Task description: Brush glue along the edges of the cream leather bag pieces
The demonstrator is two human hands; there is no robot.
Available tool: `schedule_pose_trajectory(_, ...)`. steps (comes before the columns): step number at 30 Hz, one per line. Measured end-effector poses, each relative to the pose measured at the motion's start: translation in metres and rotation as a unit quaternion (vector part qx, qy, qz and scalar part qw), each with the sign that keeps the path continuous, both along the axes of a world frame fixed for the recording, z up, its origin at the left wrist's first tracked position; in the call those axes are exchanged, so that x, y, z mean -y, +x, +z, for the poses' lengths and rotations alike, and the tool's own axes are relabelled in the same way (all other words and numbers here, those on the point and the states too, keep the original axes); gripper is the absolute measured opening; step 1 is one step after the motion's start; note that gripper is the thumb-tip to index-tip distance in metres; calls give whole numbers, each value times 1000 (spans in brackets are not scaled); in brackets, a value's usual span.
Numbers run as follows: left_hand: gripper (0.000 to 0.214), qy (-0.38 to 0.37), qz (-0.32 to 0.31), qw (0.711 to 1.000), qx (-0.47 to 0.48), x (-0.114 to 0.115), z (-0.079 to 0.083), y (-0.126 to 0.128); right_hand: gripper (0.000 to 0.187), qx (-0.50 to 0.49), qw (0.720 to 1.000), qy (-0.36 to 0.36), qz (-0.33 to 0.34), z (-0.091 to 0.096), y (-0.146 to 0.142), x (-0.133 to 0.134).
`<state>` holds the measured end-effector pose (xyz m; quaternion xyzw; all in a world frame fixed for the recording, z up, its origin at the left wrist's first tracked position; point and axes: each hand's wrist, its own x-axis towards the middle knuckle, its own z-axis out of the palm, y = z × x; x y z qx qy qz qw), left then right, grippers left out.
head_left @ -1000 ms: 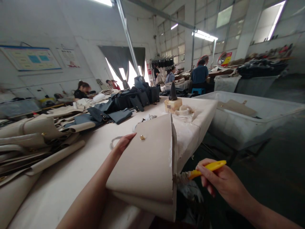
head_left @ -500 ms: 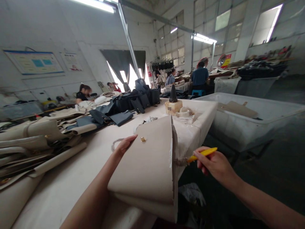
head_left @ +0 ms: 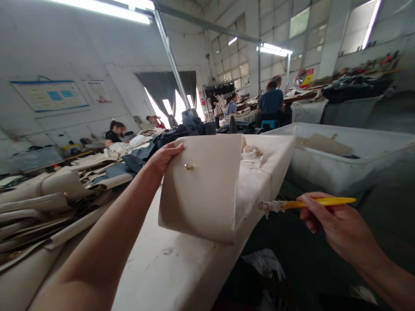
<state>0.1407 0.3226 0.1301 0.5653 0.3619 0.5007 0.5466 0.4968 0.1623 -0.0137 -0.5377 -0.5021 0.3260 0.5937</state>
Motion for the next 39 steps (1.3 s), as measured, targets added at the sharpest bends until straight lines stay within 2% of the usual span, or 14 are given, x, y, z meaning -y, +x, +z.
schedule_pose_trajectory(3,28,39,15,999,16,9,2,-9,44,13,1000,-4,-13,3,5,-1)
schedule_pose_trajectory(7,28,-10,31,999,10,26,-22,-17,43,17,1000,0,4,7,3,-4)
schedule_pose_trajectory(10,29,-37,17,999,10,38,-37,-18,43,39,999,11,31,11,-3,-12)
schedule_pose_trajectory(16,39,-59,2,998,27,49,-44,-18,39,63,993,22,94,16,-29,-60)
schedule_pose_trajectory(20,48,-83,8,996,17,54,-52,-15,41,61,986,-29,151,14,-48,-85)
schedule_pose_trajectory(23,55,-89,-6,996,20,60,-61,-12,41,68,975,-72,197,13,-52,-78)
schedule_pose_trajectory(26,55,-101,-23,994,30,63,-66,-11,39,83,965,-110,222,15,-50,-69)
schedule_pose_trajectory(28,53,-103,-21,994,36,63,-67,-11,37,96,966,-100,220,17,-48,-73)
schedule_pose_trajectory(33,52,-95,-7,995,32,61,-67,-13,33,136,979,2,152,18,-48,-110)
schedule_pose_trajectory(36,48,-100,-5,994,30,60,-69,-15,33,132,980,0,149,17,-50,-116)
schedule_pose_trajectory(39,41,-100,-6,995,31,61,-70,-17,35,116,976,-37,180,17,-50,-100)
